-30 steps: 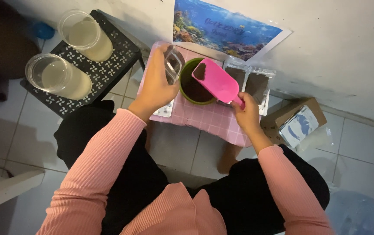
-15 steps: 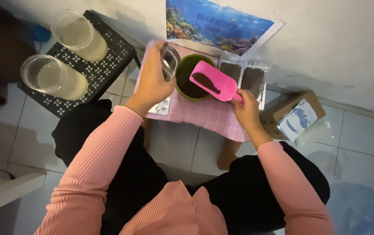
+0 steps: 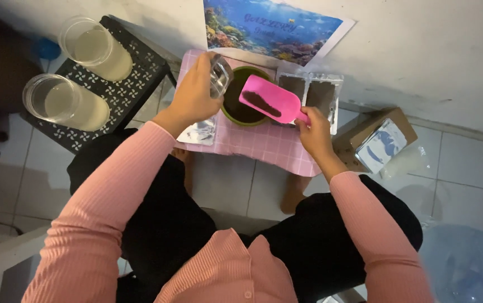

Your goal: The person uses a pink scoop to transfer dark granular material from a transparent plastic pouch into a green bowl, then picks up and looks at the pouch.

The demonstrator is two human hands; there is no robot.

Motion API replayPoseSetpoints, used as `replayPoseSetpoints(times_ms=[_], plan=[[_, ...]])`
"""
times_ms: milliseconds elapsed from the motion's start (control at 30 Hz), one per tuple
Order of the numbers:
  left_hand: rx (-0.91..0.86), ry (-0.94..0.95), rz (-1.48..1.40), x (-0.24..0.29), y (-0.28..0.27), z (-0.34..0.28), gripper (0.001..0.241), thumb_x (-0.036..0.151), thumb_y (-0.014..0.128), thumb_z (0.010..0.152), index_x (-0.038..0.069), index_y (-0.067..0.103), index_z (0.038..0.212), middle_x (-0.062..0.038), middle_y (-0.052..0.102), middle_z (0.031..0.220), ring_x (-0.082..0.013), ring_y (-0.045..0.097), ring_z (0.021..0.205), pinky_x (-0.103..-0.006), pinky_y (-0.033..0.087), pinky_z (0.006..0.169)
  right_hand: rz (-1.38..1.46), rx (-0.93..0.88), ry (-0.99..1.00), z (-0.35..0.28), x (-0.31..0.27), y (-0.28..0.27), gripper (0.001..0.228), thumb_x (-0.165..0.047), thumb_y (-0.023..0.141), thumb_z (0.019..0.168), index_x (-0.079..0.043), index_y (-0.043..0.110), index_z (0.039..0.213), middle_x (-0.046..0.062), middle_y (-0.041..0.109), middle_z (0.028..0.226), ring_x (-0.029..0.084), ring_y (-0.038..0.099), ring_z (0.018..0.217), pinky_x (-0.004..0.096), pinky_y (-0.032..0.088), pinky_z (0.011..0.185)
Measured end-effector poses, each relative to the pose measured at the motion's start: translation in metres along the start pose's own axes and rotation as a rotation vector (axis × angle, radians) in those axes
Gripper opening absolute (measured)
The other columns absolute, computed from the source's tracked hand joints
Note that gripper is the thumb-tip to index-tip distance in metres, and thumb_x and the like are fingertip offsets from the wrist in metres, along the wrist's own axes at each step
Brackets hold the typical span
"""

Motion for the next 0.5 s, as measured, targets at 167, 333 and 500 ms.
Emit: replayPoseSetpoints(times_ms=[167, 333, 500], plan=[[-0.041, -0.008, 0.059, -0.017, 0.006, 0.011, 0.077, 0.004, 0.074, 0.076, -0.004, 0.035, 0.142, -0.027, 0.052, 0.136, -0.0439, 0.057, 0.122, -0.0475, 0.049, 0.100, -0.008, 0.016, 0.007, -0.001, 0.010, 0.004, 0.030, 0.005, 0.070, 0.085, 0.004, 0.065, 0.114, 0.014, 0.069, 0.105, 0.029, 0.065, 0.087, 0.036, 0.052, 0.078], [-0.051, -0.040, 0.030, -0.015, 0.001, 0.017, 0.077, 0.012, 0.080, 0.081, -0.009, 0.036, 0.141, -0.032, 0.052, 0.140, -0.0468, 0.054, 0.128, -0.0505, 0.046, 0.106, 0.000, 0.012, 0.020, -0.001, 0.004, -0.001, 0.031, 0.006, 0.071, 0.085, 0.004, 0.064, 0.115, 0.013, 0.069, 0.108, 0.027, 0.065, 0.088, 0.035, 0.052, 0.078], [-0.111, -0.117, 0.085, -0.025, 0.009, 0.014, 0.085, 0.007, 0.074, 0.076, -0.008, 0.031, 0.147, -0.031, 0.048, 0.145, -0.0438, 0.050, 0.135, -0.0474, 0.044, 0.110, -0.020, 0.001, 0.019, 0.004, 0.011, -0.002, 0.030, 0.005, 0.072, 0.084, 0.003, 0.064, 0.113, 0.013, 0.070, 0.104, 0.027, 0.066, 0.086, 0.036, 0.052, 0.078]])
Point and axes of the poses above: each hand's wrist, its own z-axis towards the middle knuckle, its own y-axis out of the palm, x = y × z, the point moved 6 cm from there along z, towards the middle knuckle
